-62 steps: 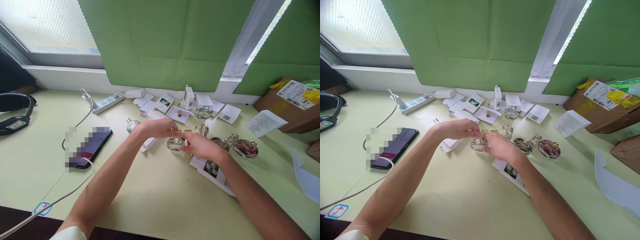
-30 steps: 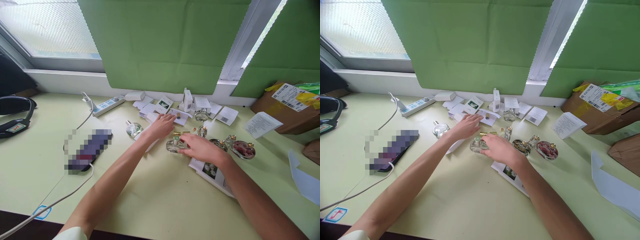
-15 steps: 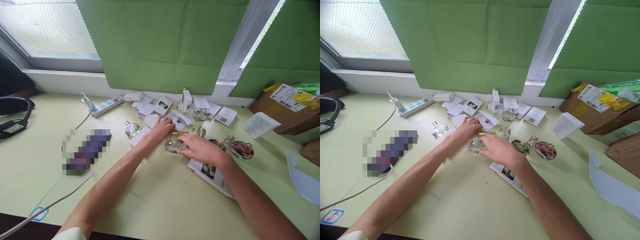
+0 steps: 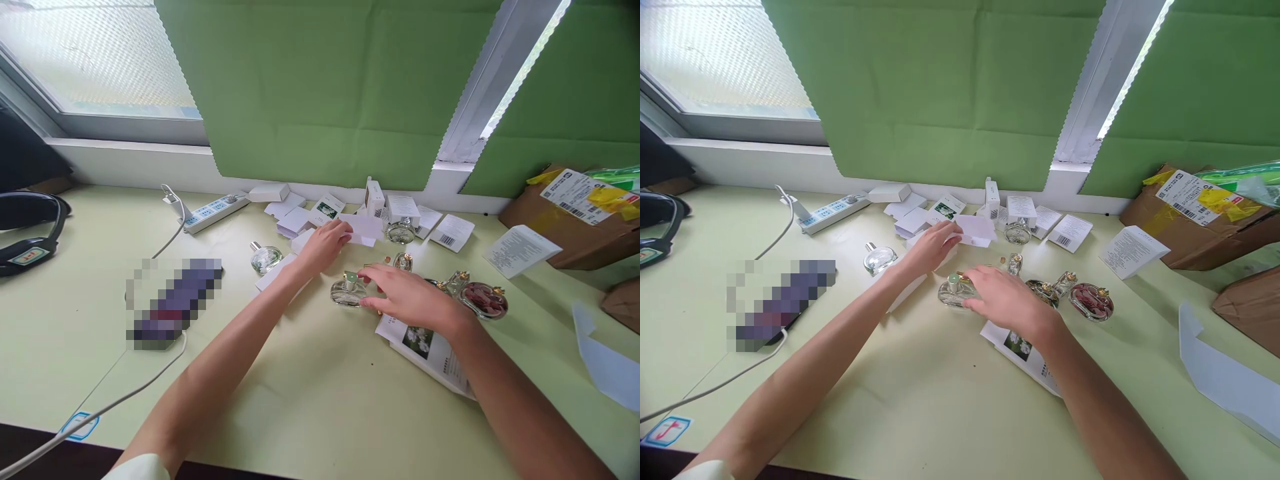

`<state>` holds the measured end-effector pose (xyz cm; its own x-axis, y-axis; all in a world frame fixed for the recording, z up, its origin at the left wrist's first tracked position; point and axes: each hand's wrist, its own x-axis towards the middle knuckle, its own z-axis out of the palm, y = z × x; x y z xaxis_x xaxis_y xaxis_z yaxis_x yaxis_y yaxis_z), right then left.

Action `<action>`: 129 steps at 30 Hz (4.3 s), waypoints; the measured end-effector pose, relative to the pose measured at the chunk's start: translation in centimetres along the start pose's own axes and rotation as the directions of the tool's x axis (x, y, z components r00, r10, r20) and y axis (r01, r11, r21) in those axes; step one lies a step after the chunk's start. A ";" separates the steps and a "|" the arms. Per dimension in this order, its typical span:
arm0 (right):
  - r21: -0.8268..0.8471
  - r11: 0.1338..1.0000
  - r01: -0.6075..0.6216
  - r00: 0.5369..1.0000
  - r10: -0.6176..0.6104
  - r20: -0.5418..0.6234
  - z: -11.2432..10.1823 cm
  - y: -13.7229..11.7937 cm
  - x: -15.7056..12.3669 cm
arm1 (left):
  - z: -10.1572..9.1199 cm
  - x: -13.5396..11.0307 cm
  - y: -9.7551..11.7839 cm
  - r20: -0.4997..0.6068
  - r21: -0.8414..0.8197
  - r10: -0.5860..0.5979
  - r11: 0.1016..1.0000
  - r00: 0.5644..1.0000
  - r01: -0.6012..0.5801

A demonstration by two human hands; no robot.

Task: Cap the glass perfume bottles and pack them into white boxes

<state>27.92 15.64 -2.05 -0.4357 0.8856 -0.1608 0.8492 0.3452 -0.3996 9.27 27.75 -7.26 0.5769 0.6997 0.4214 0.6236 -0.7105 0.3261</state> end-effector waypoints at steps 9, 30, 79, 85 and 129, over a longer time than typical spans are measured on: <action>0.042 0.998 -0.037 0.999 0.038 -0.037 -0.9 0.3 -0.7 | -2.5 0.6 -0.3 -0.154 -0.260 -0.123 0.962 0.980 0.080; 0.211 0.949 -0.236 0.857 0.306 -0.416 -5.7 4.0 -3.1 | -6.9 0.7 3.5 -0.250 -0.547 -0.098 0.835 0.963 -0.058; 0.208 0.973 0.101 0.820 0.037 -0.571 -5.9 2.6 -3.5 | -6.8 -0.2 7.9 -0.207 -0.625 -0.060 0.776 0.977 -0.085; 0.322 0.922 0.214 0.824 0.007 -0.567 -5.6 2.4 -3.2 | -6.5 -0.3 8.1 -0.223 -0.667 -0.057 0.737 0.973 -0.110; 0.242 0.947 0.214 0.656 0.044 -0.753 -5.9 3.6 -3.4 | 4.4 -8.9 16.5 0.302 -0.002 0.637 0.744 0.709 -0.668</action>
<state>34.25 15.71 2.41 -0.0239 0.8305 0.5565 0.6385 0.4410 -0.6307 16.77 10.14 -9.35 0.9659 0.0657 0.2505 0.0774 -0.9963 -0.0372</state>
